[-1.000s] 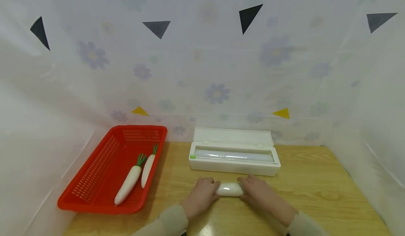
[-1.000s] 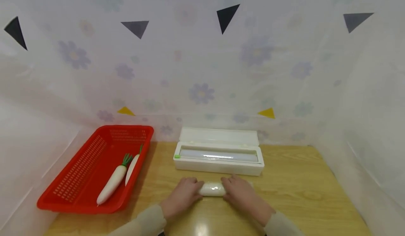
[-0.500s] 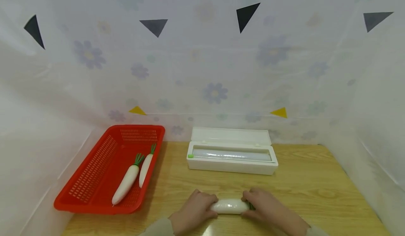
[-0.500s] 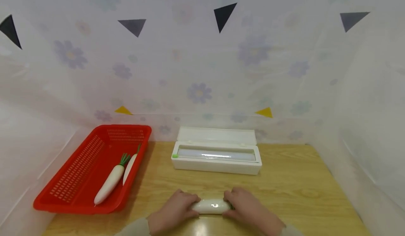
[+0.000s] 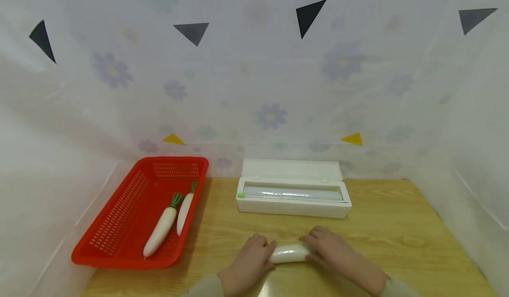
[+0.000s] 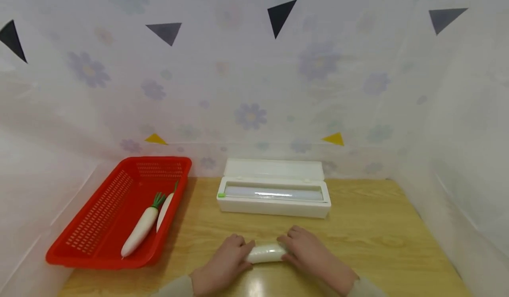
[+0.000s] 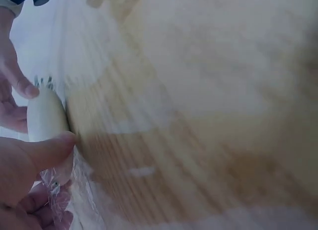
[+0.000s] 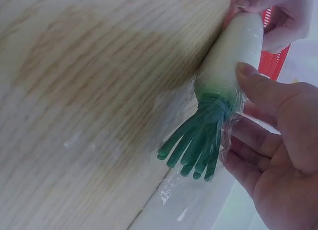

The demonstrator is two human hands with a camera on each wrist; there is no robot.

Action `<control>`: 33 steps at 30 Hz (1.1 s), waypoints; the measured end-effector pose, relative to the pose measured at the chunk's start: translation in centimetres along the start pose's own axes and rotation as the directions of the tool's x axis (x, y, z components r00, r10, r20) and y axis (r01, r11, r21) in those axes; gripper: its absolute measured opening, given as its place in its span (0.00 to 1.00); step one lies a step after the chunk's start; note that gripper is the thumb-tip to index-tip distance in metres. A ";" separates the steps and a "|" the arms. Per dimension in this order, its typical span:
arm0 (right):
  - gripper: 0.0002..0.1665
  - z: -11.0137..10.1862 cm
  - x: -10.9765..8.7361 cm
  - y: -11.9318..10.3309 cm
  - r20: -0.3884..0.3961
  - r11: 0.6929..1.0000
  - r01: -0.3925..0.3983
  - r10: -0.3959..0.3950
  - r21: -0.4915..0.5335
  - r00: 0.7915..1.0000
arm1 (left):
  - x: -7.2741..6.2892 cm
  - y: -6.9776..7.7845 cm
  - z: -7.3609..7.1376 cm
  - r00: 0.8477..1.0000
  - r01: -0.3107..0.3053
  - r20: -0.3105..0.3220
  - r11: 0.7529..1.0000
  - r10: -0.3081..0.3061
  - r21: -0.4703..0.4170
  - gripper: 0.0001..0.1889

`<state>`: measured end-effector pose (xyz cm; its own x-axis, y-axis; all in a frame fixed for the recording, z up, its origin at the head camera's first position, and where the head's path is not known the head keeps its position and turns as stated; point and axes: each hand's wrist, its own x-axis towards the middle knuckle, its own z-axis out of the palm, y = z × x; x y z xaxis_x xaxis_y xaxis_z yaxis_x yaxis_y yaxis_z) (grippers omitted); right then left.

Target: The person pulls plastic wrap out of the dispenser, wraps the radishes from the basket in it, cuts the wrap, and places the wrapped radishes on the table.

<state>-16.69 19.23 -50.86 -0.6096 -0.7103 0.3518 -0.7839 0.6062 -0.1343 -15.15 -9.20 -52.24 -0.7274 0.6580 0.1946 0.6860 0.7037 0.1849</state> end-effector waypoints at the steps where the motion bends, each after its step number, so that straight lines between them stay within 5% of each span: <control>1: 0.19 -0.1 0.1 0.0 0.011 1.000 -0.013 0.013 0.009 1.000 | 0.2 -0.2 0.0 1.000 0.008 -0.007 0.999 -0.009 -0.035 0.24; 7: 0.12 0.2 0.3 0.7 -0.049 0.997 -0.007 0.011 0.072 0.999 | 1.0 -1.3 -0.2 0.999 0.031 -0.016 0.988 -0.034 -0.153 0.14; 18: 0.09 0.7 0.8 1.4 -0.156 0.998 0.051 -0.055 -0.032 0.986 | 2.2 -2.3 -0.8 1.000 0.004 -0.009 0.998 -0.005 -0.058 0.19; 23: 0.10 0.7 1.0 0.8 -0.196 0.996 0.028 -0.045 -0.090 0.980 | 2.8 -2.8 -1.1 0.999 0.003 -0.039 0.994 -0.008 -0.112 0.18; 27: 0.13 0.2 0.9 0.3 -0.134 0.988 -0.001 -0.020 -0.154 0.991 | 2.9 -2.9 -1.2 0.998 -0.016 -0.059 0.995 0.010 -0.097 0.13; 33: 0.32 -0.2 1.1 -0.1 0.061 0.966 -0.062 0.080 -0.249 0.995 | 3.1 -3.0 -0.9 1.000 -0.019 0.011 1.000 0.019 -0.009 0.10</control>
<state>-17.26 18.45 -50.24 -0.6765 -0.6801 0.2824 -0.6901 0.7193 0.0792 -19.49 -9.51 -51.37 -0.7144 0.6741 0.1876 0.6997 0.6887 0.1900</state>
